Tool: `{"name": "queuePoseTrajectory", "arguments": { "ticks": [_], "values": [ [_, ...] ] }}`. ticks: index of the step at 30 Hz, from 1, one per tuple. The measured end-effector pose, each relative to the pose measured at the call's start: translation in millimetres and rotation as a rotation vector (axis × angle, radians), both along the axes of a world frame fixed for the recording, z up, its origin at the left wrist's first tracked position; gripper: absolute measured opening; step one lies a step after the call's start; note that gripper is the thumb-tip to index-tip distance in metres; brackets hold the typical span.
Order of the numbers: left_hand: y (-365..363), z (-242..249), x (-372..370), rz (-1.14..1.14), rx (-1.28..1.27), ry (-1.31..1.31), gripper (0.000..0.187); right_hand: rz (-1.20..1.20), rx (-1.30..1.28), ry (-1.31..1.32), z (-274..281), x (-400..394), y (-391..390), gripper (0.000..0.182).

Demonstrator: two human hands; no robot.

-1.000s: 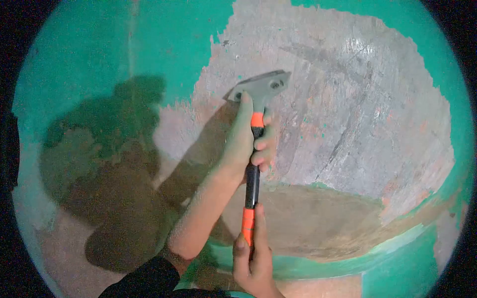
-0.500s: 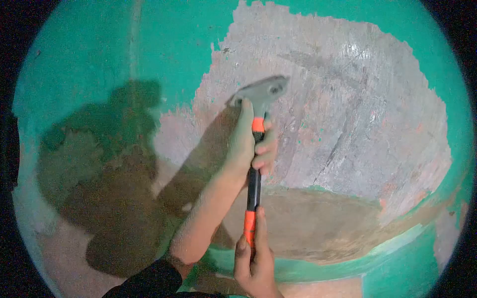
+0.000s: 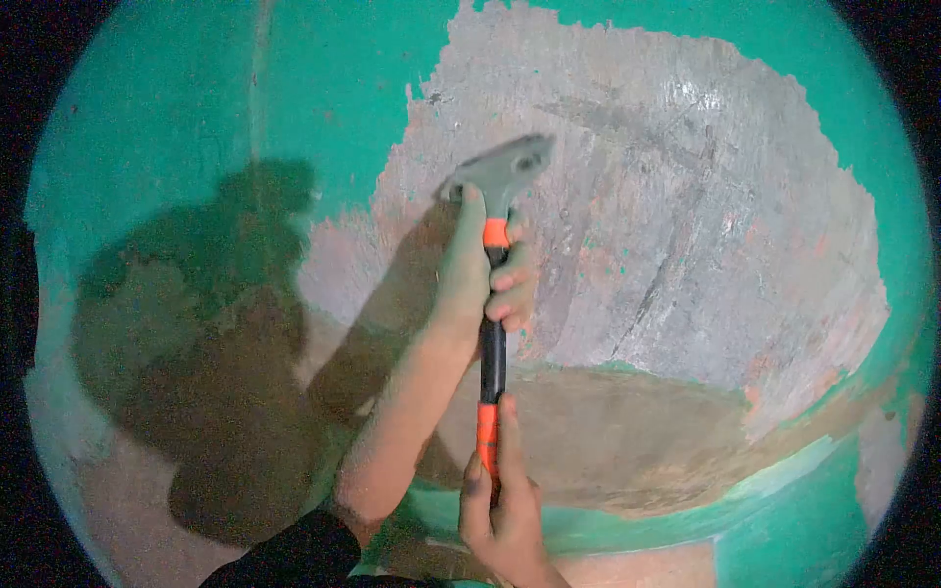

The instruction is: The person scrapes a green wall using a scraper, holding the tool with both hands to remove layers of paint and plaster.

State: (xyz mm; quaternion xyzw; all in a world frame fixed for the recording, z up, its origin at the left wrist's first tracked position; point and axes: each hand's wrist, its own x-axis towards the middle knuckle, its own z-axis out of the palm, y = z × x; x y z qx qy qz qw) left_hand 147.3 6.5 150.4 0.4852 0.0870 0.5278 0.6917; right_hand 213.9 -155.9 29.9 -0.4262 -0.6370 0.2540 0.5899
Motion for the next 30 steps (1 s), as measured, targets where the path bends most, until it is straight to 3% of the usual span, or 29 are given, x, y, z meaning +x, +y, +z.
{"name": "queuePoseTrajectory", "arguments": {
  "ticks": [4,14,16,20,23,26,30],
  "values": [
    [-1.2,0.6,1.9,0.039,-0.103,-0.028,0.059,0.0,0.033,-0.016,-5.1,1.0,2.9,0.062],
    [1.8,32.3,-29.9,0.084,-0.007,-0.051,0.058,0.078,0.094,-0.091,27.1,-12.5,21.1,0.062],
    [3.5,44.0,-34.4,0.164,-0.033,-0.093,0.055,0.139,0.06,-0.026,33.3,-14.9,24.4,0.063],
    [10.6,32.2,-40.1,0.105,-0.002,-0.058,0.056,0.323,-0.018,0.216,25.9,-20.9,27.0,0.071],
    [3.6,33.9,-38.5,0.092,-0.05,-0.115,0.057,0.484,-0.239,0.508,40.1,-23.6,24.3,0.083],
    [11.4,25.9,-37.7,0.041,-0.022,-0.143,0.057,0.656,-0.225,0.647,30.5,-20.1,25.8,0.083],
    [12.0,18.0,-34.9,-0.002,-0.015,-0.194,0.057,0.623,-0.235,0.665,24.9,-22.0,26.5,0.081]
  ]
}}
